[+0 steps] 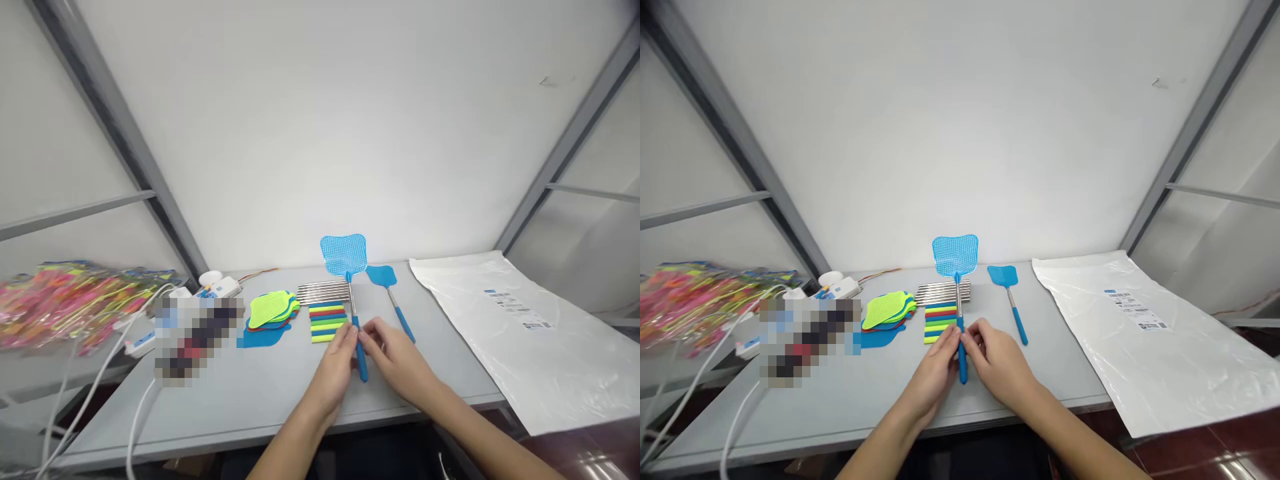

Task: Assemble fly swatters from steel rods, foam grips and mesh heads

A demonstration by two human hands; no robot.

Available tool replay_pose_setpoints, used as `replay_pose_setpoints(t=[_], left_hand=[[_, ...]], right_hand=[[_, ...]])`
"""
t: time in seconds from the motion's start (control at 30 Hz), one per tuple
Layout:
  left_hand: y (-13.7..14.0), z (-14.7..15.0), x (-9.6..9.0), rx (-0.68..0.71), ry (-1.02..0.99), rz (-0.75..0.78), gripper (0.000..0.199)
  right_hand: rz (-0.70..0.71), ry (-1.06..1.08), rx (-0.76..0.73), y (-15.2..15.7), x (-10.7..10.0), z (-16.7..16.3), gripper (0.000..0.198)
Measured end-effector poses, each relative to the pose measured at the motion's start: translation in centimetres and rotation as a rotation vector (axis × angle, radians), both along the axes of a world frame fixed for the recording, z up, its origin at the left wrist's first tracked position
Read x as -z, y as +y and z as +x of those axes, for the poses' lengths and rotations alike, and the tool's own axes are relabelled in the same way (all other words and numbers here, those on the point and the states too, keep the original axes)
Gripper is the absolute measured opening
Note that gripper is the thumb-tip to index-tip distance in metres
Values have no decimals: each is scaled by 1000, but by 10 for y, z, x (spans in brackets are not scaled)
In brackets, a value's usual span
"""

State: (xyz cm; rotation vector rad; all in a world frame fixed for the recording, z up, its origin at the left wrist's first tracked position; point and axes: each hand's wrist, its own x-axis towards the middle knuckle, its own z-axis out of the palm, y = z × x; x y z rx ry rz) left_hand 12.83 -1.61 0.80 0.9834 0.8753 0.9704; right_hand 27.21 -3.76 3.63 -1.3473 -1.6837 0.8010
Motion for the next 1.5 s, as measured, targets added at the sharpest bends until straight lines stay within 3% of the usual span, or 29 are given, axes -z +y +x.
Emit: replay_pose_setpoints(t=[0.17,0.3,0.47,0.6,0.7,0.87,1.17,1.5], left_hand=[[29,54,-2,89,43,72,42],[48,67,-8,213,208,167,43],[54,62,-5,406,608,707,37],[61,76,6,415,997,1171,32],[73,92,13,384,1189,1332,20],[82,99,19,382,1221,1361,14],[70,88,18,324,1282,1357,18],[64,82,16,305,1285,1315,26]], right_hand=[[-10,-84,122,7,4,29,34],[15,-117,261,17,20,55,46],[-58,-502,593,27,38,87,49],[-192,-787,634,35,47,92,51],[-230,-863,602,39,54,89,49],[-211,-771,469,39,57,95,43],[-130,-640,336,33,54,92,47],[-120,-440,334,26,62,93,45]])
